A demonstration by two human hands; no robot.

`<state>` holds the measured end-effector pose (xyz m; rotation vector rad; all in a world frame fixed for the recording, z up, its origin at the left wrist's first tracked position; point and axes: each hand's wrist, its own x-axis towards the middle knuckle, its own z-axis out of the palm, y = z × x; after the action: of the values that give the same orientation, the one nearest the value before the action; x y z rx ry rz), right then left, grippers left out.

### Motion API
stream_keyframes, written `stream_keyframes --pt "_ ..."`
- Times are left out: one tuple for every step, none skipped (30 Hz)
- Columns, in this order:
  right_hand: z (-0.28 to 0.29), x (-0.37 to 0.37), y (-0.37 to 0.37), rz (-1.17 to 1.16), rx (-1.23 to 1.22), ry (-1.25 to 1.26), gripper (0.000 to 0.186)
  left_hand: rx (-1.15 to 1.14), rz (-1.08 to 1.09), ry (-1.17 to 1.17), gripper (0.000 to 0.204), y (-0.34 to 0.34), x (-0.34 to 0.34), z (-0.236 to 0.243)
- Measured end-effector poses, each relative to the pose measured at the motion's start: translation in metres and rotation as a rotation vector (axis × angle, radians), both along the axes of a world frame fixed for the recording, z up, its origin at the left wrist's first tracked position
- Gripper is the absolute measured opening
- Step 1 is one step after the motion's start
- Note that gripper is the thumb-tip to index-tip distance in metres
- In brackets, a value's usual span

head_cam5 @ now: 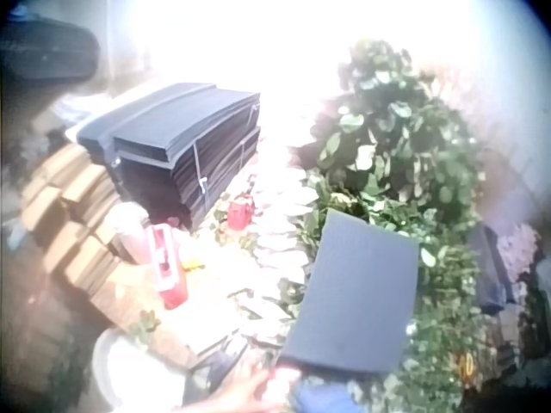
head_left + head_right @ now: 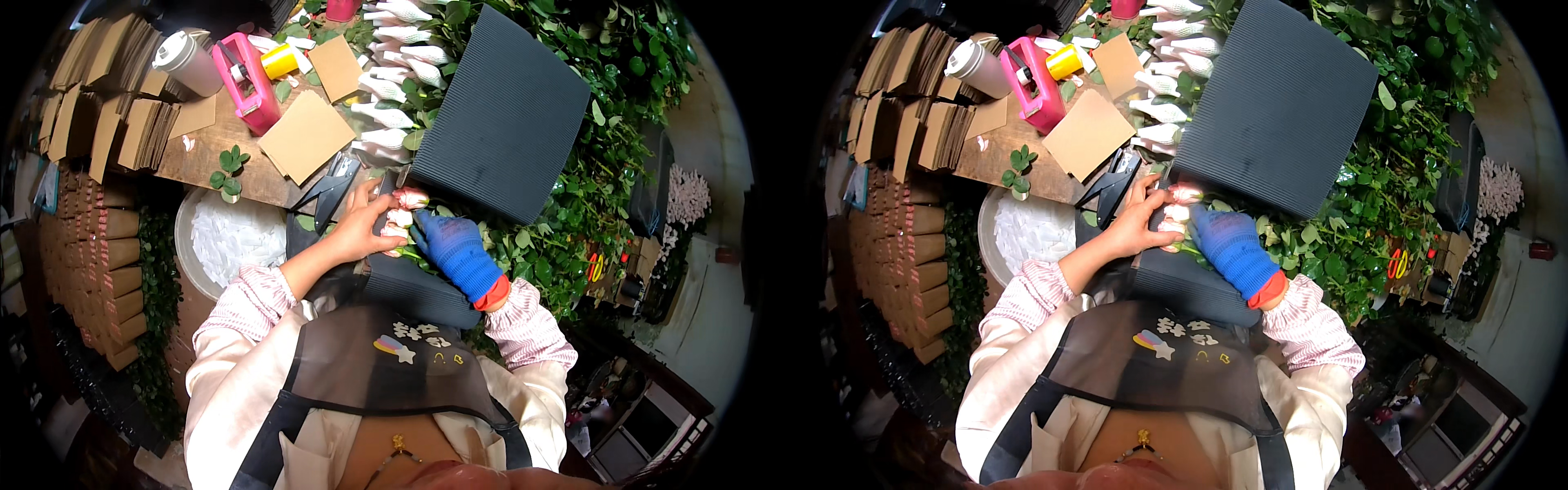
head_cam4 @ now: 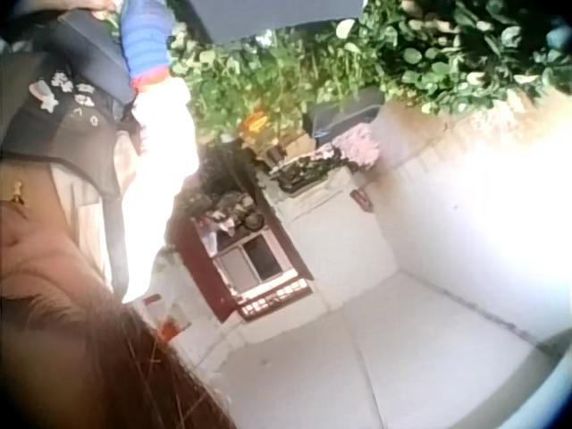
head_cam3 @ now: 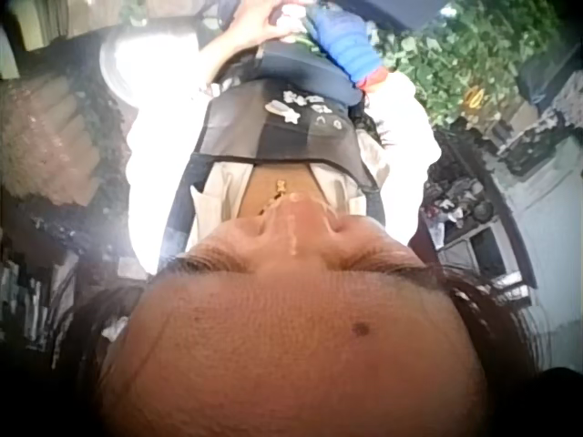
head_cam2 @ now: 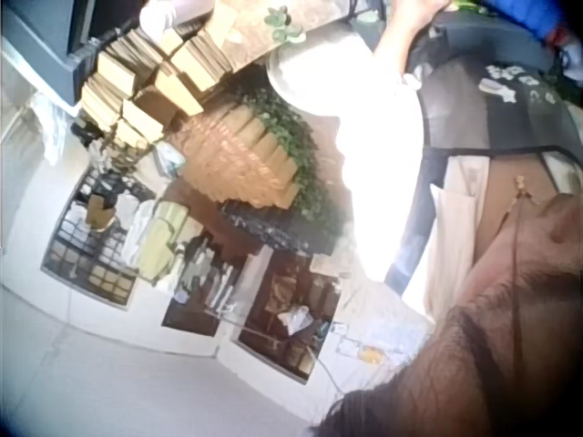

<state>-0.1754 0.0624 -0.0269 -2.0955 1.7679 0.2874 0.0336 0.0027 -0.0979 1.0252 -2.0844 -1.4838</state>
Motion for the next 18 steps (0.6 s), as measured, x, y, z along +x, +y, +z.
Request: stream_keyframes --pt "-0.001 0.0 -0.001 0.007 0.019 0.016 0.036 -0.015 0.022 -0.02 0.062 0.0 -0.002 -0.002" --pt "-0.004 -0.001 -0.002 0.014 0.039 0.031 0.037 -0.031 0.043 -0.04 0.059 0.001 -0.004 -0.004" --pt "-0.006 -0.001 -0.003 0.02 0.056 0.049 0.038 -0.048 0.064 -0.058 0.056 0.0 -0.008 -0.004" --pt "-0.004 -0.004 -0.003 0.03 0.05 0.034 0.038 -0.068 0.097 -0.059 0.052 0.001 -0.011 -0.002" --pt "-0.002 -0.007 -0.001 0.04 0.043 0.019 0.037 -0.088 0.129 -0.06 0.049 0.002 -0.013 0.0" --pt "0.005 -0.006 -0.003 0.054 0.041 0.005 0.037 -0.104 0.166 -0.06 0.046 0.003 -0.015 0.001" --pt "0.013 -0.005 -0.005 0.003 -0.022 0.024 0.037 -0.067 0.185 -0.018 0.044 0.003 -0.015 0.0" --pt "0.023 -0.006 -0.007 -0.048 -0.084 0.043 0.036 -0.029 0.204 0.023 0.043 0.002 -0.016 -0.001" --pt "0.029 -0.004 -0.006 -0.112 -0.148 0.054 0.036 0.005 0.21 0.058 0.041 0.003 -0.016 -0.001" --pt "0.024 -0.005 -0.006 -0.115 -0.144 0.033 0.035 -0.049 0.208 0.045 0.04 0.002 -0.017 -0.001" --pt "0.013 -0.007 -0.009 -0.116 -0.14 0.011 0.034 -0.041 0.2 0.026 0.043 0.004 -0.016 0.0" --pt "0.001 -0.01 -0.012 -0.128 -0.142 -0.008 0.034 -0.039 0.183 0.01 0.045 0.004 -0.016 0.002" --pt "-0.007 -0.013 -0.014 -0.139 -0.144 -0.023 0.033 -0.036 0.167 -0.002 0.048 0.003 -0.016 0.004" --pt "-0.011 -0.016 -0.013 -0.141 -0.194 -0.016 0.03 -0.058 0.171 -0.011 0.052 0.001 -0.018 0.004" --pt "-0.009 -0.015 -0.015 -0.13 -0.145 -0.011 0.029 -0.079 0.183 -0.024 0.056 0.001 -0.017 0.004" --pt "-0.005 -0.013 -0.018 -0.119 -0.097 -0.007 0.028 -0.1 0.195 -0.037 0.06 0.001 -0.017 0.004" --pt "-0.003 -0.012 -0.02 -0.109 -0.048 -0.003 0.027 -0.094 0.19 -0.018 0.064 0.0 -0.017 0.004" --pt "-0.005 -0.012 -0.02 -0.101 -0.057 0.004 0.026 -0.089 0.184 0.004 0.068 -0.001 -0.017 0.006"
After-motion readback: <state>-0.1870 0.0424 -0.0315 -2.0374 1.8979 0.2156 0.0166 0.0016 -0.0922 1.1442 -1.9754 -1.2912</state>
